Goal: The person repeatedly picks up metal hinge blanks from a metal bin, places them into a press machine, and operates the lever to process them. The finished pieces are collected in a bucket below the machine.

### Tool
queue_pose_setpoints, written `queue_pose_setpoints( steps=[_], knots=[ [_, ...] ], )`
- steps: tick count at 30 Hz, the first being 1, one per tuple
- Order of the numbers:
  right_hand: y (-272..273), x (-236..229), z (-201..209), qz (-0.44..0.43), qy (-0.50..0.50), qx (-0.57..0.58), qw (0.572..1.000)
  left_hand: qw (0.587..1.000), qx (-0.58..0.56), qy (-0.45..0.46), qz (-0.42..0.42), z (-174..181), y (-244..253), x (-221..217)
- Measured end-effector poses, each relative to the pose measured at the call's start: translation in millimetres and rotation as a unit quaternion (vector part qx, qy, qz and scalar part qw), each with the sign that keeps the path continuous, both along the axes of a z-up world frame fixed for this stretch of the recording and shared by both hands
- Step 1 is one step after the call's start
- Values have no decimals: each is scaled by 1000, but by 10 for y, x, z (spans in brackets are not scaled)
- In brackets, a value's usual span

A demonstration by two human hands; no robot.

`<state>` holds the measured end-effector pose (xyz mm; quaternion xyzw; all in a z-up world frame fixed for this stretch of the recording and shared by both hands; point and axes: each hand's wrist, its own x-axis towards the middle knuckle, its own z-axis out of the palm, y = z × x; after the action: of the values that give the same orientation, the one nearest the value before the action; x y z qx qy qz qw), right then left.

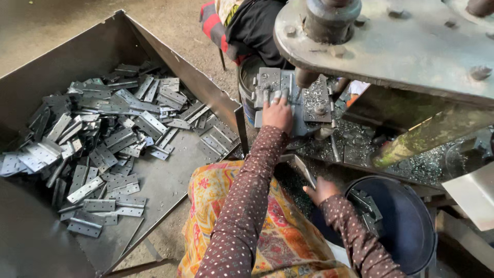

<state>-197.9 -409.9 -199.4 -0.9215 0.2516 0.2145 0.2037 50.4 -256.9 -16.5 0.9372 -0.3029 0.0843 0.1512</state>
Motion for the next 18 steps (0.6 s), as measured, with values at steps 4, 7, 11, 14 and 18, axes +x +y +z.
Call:
queue_pose_setpoints(
  steps=[4,7,11,14,18],
  knots=[
    [164,-68,-253,-41,-101,-41,993,999,45,30,-2,110,-126,223],
    [410,-433,-557,-70,-97,-40,992,998,50,-26,6,-16,-103,35],
    [256,-176,-393,-40,-119,-43,991,996,67,-54,-17,42,-74,169],
    [125,-7,78,-8,-98,-18,995,999,35,3,-13,91,-46,108],
    [227,0,795,-19,-211,-70,975,998,20,-53,-38,216,151,-499]
  ],
)
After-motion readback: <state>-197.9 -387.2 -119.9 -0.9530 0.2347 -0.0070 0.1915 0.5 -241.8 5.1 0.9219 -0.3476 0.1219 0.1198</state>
